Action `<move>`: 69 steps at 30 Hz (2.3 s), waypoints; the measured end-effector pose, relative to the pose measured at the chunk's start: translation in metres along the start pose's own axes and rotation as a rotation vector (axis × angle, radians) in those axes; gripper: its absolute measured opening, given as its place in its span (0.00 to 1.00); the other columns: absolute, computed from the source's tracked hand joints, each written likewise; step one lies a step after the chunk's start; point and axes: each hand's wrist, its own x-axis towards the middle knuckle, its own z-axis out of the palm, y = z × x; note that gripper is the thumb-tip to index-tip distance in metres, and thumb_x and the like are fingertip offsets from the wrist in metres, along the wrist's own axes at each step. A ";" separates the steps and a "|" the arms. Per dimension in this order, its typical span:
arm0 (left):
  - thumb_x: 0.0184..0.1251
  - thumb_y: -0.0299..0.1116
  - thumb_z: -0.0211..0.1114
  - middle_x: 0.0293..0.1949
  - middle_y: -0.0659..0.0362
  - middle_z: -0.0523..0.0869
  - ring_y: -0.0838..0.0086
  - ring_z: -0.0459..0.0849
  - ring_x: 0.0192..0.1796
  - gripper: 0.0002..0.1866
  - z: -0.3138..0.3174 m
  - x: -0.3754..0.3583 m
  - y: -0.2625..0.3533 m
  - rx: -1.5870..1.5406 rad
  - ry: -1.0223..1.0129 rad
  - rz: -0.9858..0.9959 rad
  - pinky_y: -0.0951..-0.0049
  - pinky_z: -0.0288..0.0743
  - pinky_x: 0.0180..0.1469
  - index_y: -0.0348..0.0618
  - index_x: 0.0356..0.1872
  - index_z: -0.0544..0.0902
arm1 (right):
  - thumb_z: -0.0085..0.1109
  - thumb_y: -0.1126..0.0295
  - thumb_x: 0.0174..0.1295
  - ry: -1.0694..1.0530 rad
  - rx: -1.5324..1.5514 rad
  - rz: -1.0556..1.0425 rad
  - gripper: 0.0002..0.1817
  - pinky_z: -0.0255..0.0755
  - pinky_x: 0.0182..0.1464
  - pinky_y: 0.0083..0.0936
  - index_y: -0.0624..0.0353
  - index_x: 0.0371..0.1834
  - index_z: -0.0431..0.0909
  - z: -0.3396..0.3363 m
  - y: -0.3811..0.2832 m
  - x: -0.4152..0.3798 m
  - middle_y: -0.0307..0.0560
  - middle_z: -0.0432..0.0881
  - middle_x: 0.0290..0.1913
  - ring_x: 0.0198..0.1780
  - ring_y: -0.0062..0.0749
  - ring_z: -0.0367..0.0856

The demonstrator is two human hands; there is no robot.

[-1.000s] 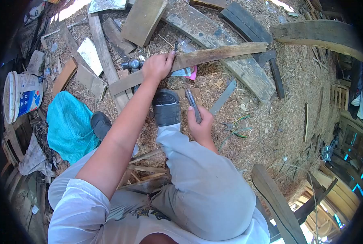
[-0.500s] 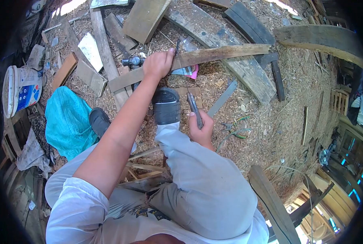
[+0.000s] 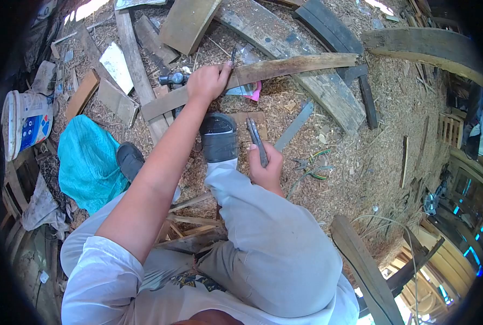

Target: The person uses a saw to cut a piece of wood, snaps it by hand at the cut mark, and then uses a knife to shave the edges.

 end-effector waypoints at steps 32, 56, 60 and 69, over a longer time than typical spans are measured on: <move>0.80 0.64 0.44 0.39 0.43 0.91 0.46 0.90 0.46 0.35 0.000 -0.002 0.002 -0.010 0.010 -0.001 0.47 0.82 0.50 0.49 0.40 0.93 | 0.62 0.70 0.73 -0.005 -0.046 -0.066 0.16 0.51 0.25 0.24 0.62 0.25 0.73 0.008 0.001 0.025 0.29 0.65 0.20 0.24 0.13 0.59; 0.80 0.64 0.44 0.38 0.43 0.91 0.47 0.90 0.46 0.36 0.002 -0.001 0.001 0.003 0.004 -0.013 0.47 0.82 0.49 0.47 0.38 0.93 | 0.62 0.69 0.72 0.007 -0.066 -0.103 0.16 0.52 0.25 0.25 0.63 0.25 0.74 0.015 -0.007 0.042 0.30 0.66 0.19 0.24 0.14 0.60; 0.80 0.64 0.44 0.38 0.43 0.91 0.47 0.90 0.46 0.35 0.002 0.001 0.000 0.042 0.001 -0.007 0.47 0.82 0.49 0.48 0.38 0.93 | 0.62 0.70 0.72 0.007 -0.014 -0.118 0.16 0.52 0.25 0.25 0.63 0.25 0.74 0.014 0.001 0.037 0.30 0.66 0.19 0.24 0.14 0.60; 0.80 0.63 0.44 0.39 0.43 0.91 0.46 0.90 0.46 0.36 -0.003 -0.001 0.003 0.026 -0.006 -0.010 0.47 0.82 0.51 0.46 0.39 0.93 | 0.62 0.70 0.72 -0.007 -0.004 -0.066 0.15 0.52 0.25 0.25 0.64 0.26 0.77 0.013 0.004 0.035 0.30 0.67 0.20 0.24 0.13 0.60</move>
